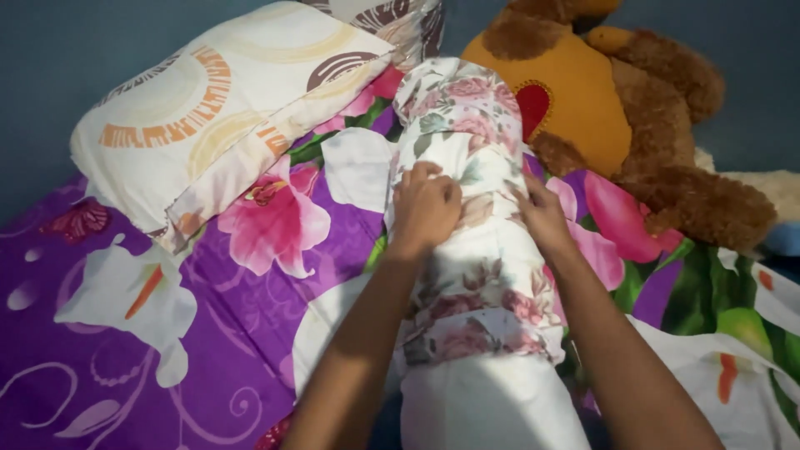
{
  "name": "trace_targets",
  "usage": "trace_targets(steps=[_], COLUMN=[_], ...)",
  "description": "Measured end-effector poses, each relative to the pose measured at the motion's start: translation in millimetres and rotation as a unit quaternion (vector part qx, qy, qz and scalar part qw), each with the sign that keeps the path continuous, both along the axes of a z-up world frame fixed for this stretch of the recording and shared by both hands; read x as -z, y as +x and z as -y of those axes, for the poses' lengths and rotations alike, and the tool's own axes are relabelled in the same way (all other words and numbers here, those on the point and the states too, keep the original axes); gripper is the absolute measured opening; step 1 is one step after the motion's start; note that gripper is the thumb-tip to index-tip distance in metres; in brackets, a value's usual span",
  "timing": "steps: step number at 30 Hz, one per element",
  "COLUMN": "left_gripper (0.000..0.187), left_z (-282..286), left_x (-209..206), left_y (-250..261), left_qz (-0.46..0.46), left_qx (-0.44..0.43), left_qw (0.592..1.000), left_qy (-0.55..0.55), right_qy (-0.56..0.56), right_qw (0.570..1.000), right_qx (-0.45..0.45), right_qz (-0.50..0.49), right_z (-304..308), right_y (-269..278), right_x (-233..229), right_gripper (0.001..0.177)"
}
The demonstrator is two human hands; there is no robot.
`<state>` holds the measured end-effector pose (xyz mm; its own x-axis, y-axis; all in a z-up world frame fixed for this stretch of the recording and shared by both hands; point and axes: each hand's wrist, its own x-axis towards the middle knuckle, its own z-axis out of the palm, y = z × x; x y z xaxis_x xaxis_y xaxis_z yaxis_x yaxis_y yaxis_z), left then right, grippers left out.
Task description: The person removes a purple floral pillowcase from a cylindrical pillow by untying the drawstring and pulling it off. They then place a white floral pillowcase onto the same pillow, aligning and smoothing the fabric before tying the drawstring to secure it.
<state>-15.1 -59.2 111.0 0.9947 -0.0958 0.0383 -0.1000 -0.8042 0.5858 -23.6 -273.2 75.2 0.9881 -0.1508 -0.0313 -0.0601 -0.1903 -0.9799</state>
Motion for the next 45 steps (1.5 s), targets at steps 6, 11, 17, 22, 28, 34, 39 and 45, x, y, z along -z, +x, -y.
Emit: trace_targets(steps=[6,11,17,22,28,34,39,45], left_gripper=[0.045,0.023,0.008,0.022,0.022,0.051,0.058,0.025], left_z=[-4.5,1.5,0.7,-35.2,-23.8,1.3,8.3,31.0], left_x=[-47.5,-19.2,60.0,-2.5,20.0,-4.9,-61.4,77.0], left_y=[-3.2,10.0,-38.6,-35.8,-89.2,-80.3,-49.4,-10.3], left_qz=[0.062,0.121,0.507,0.09,0.188,0.173,0.249,0.078], left_qx=[-0.031,0.059,0.132,0.058,0.059,-0.098,-0.021,-0.033], left_qw=[0.992,0.991,0.845,0.994,0.951,0.883,0.874,0.996], left_qy=[-0.108,0.001,-0.106,-0.036,-0.237,-0.426,-0.417,-0.013], right_qy=[-0.007,-0.045,-0.053,-0.021,0.051,0.143,0.18,0.093], right_qw=[0.999,0.991,0.992,0.993,0.997,0.985,0.971,0.995], right_qx=[0.009,-0.025,0.049,-0.08,0.052,0.079,0.126,0.011], right_qz=[0.049,0.121,0.101,0.081,0.012,0.061,0.095,0.036], right_z=[-12.6,5.9,3.8,-1.5,-11.4,-24.9,16.7,-15.1], right_y=[-29.1,-55.7,-39.2,-105.0,-91.3,-26.0,42.5,-41.1], right_x=[-13.3,-8.3,-0.4,-8.8,-17.6,-37.0,-32.6,-75.4], right_gripper=[0.019,0.014,0.016,0.015,0.024,0.027,0.058,0.06])
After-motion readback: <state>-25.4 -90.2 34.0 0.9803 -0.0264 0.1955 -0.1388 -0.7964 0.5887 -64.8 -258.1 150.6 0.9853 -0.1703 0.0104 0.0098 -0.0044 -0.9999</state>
